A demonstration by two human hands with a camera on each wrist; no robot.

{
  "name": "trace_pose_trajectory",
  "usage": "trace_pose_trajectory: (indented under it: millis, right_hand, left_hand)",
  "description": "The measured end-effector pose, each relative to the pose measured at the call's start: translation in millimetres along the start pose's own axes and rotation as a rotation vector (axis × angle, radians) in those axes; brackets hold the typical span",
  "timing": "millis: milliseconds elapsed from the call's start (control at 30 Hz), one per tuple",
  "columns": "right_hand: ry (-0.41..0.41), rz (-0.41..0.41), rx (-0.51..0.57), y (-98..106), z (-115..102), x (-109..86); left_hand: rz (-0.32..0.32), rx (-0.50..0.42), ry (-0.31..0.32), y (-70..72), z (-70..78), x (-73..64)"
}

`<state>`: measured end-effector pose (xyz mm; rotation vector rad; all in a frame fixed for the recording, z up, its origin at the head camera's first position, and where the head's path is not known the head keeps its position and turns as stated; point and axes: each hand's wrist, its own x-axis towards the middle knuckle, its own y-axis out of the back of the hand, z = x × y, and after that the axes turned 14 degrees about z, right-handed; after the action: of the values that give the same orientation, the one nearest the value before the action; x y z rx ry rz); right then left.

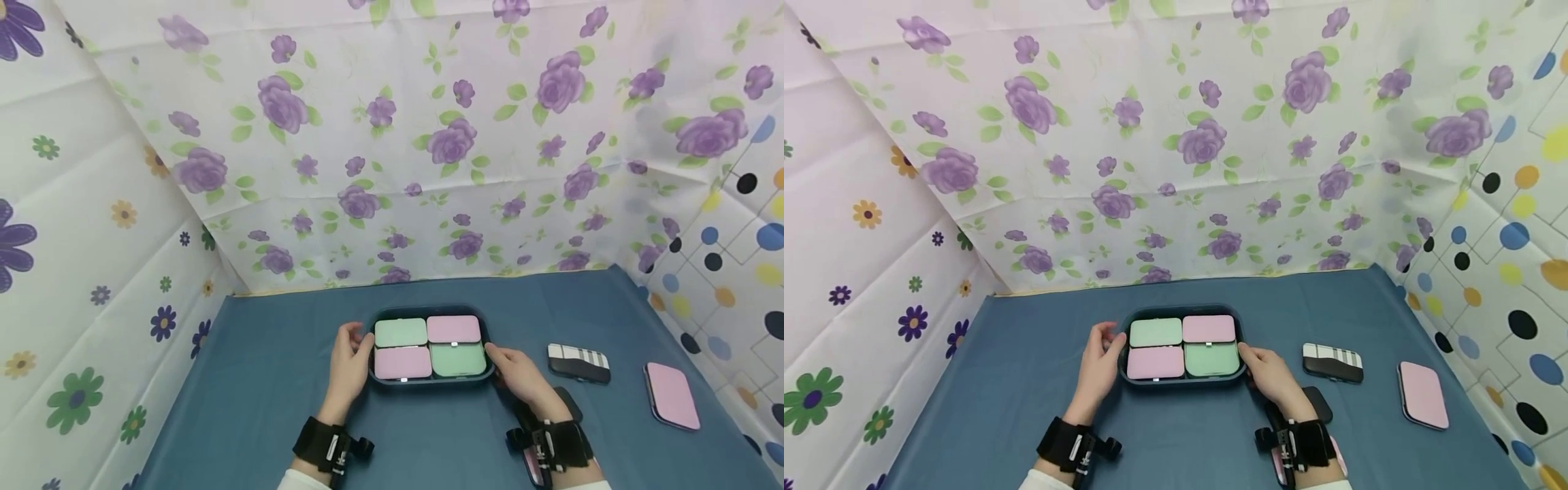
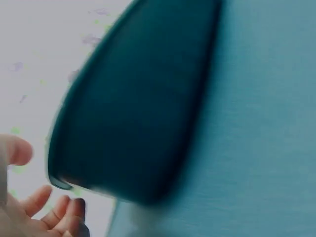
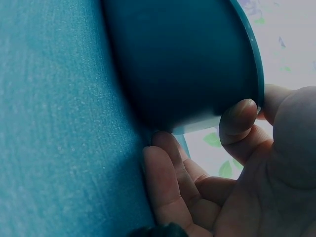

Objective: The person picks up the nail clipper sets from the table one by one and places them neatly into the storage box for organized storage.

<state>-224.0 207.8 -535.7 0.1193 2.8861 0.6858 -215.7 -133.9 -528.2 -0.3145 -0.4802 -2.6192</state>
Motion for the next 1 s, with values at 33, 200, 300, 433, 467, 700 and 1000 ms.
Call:
trace_pose_trajectory:
  millis: [33, 200, 300, 433, 467, 700, 1000]
  right_hand:
    - [0.001, 0.002, 0.000, -0.1, 1.2, -0.2]
    - [0.006, 0.015, 0.007, 0.0, 4.9, -0.2]
    - [-0.001, 0.023, 0.006, 0.6, 6.7, -1.7]
    - [-0.013, 0.025, 0.004, 0.9, 8.5, -4.2]
    - [-0.013, 0.024, 0.004, 0.8, 8.6, -4.9]
    - [-0.005, 0.041, -0.016, 2.1, 6.8, -5.1]
    - [0.013, 0.020, 0.012, -2.8, 6.7, -3.1]
  left_hand:
    - [0.007, -0.011, 0.037, -0.6, -3.7, -2.1]
    - [-0.006, -0.079, 0.179, -4.5, -14.8, -14.2]
    - [-0.019, -0.110, 0.219, -7.4, -19.0, -18.5]
    - [-0.038, -0.125, 0.259, -9.0, -24.5, -20.6]
    - [-0.046, -0.135, 0.272, -9.1, -25.8, -20.8]
    - [-0.112, -0.301, 0.360, -8.7, -31.2, -17.6]
    - [-0.112, -0.357, 0.350, -1.3, -35.7, -16.9]
